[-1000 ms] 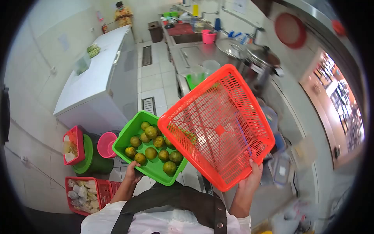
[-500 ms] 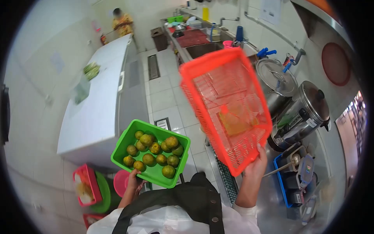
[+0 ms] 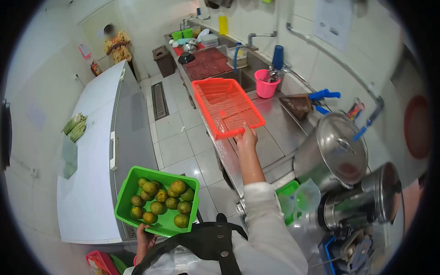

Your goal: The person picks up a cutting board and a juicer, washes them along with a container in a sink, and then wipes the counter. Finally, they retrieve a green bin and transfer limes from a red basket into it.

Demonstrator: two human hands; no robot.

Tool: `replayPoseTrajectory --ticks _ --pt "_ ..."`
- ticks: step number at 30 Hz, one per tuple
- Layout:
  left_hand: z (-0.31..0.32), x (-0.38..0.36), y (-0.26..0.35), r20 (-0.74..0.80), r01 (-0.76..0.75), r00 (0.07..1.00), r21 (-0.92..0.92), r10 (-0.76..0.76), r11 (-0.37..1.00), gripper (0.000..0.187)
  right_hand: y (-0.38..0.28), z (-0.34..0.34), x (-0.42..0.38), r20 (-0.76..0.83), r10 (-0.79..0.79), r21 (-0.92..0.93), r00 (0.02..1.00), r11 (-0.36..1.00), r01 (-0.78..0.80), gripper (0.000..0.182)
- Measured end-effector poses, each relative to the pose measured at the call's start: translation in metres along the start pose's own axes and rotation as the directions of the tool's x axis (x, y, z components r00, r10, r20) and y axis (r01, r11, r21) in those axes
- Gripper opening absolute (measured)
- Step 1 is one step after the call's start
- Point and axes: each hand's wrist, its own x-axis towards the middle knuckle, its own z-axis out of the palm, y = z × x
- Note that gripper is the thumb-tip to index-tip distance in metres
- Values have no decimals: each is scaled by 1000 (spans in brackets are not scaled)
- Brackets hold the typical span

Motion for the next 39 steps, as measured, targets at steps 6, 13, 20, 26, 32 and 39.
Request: replayPoseTrajectory --ticks 6,13,20,26,32,39 --pt "10 51 29 -45 22 999 -58 -25 998 45 59 81 97 -111 58 -8 992 998 -60 25" --pt "21 178 83 -80 9 997 -111 -18 994 52 158 183 200 -113 130 54 985 991 -124 22" --pt "-20 413 175 45 144 987 154 -152 978 51 276 299 390 -186 -123 101 975 984 144 21" --pt "71 495 248 -57 135 990 62 -132 989 50 380 321 518 122 0 -108 993 994 14 30" --pt "127 554 290 -26 184 983 204 -183 962 53 347 299 397 226 549 -730 805 643 -233 51" --pt "142 603 302 273 204 877 533 -395 821 49 223 177 196 393 277 -872 877 415 259 58"
